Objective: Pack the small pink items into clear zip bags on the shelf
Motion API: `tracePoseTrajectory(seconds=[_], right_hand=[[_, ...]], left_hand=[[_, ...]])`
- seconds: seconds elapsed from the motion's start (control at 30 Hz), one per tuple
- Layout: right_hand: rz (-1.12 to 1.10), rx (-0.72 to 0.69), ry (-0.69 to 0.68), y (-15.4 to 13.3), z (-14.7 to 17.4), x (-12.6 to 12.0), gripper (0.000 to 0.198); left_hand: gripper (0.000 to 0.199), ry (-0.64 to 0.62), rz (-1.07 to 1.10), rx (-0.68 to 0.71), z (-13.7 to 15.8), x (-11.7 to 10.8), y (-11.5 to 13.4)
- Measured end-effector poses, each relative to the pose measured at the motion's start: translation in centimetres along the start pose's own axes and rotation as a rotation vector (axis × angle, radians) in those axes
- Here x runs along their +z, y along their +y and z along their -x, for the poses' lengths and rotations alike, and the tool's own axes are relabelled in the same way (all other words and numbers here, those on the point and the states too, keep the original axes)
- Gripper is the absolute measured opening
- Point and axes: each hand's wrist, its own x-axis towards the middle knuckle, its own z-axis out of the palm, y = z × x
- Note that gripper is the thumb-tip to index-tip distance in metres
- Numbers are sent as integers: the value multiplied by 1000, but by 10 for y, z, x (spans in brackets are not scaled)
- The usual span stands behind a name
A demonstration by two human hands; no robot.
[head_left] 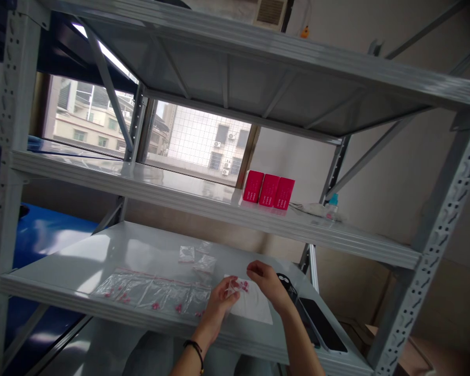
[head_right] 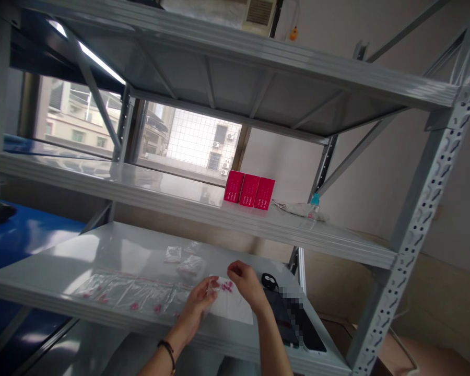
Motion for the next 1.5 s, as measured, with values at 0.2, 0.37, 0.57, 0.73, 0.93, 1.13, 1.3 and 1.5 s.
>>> tracePoseTrajectory(seconds=[0.2,0.37,0.57,0.73,0.93,1.13,1.3,1.5], right_hand=[[4,-62,-167,-46,18,12,10],[118,-101,-116,-33,10,8,23],[412,91,29,33,-2,13,23],[513,82,-34,65,5,35,19],[572,33,-35,72,7,44,20],[544,-6,-32,69,5,39,20],[406,0,45,47,2,17,21],[34,-114,-54,-17,9,9,21]], left_hand=[[52,-1,-1,21,1,2,3],[49,-3,6,8,1,1,2],[48,30,20,-34,1,0,-1],[48,28,22,-34,0,-2,-2],[48,20,16,-44,1,-2,0],[47,22,8,-31,-1,-3,-2],[49,28,28,-31,-3,-5,-8],[50,-7,41,-10,-2,-3,-5]])
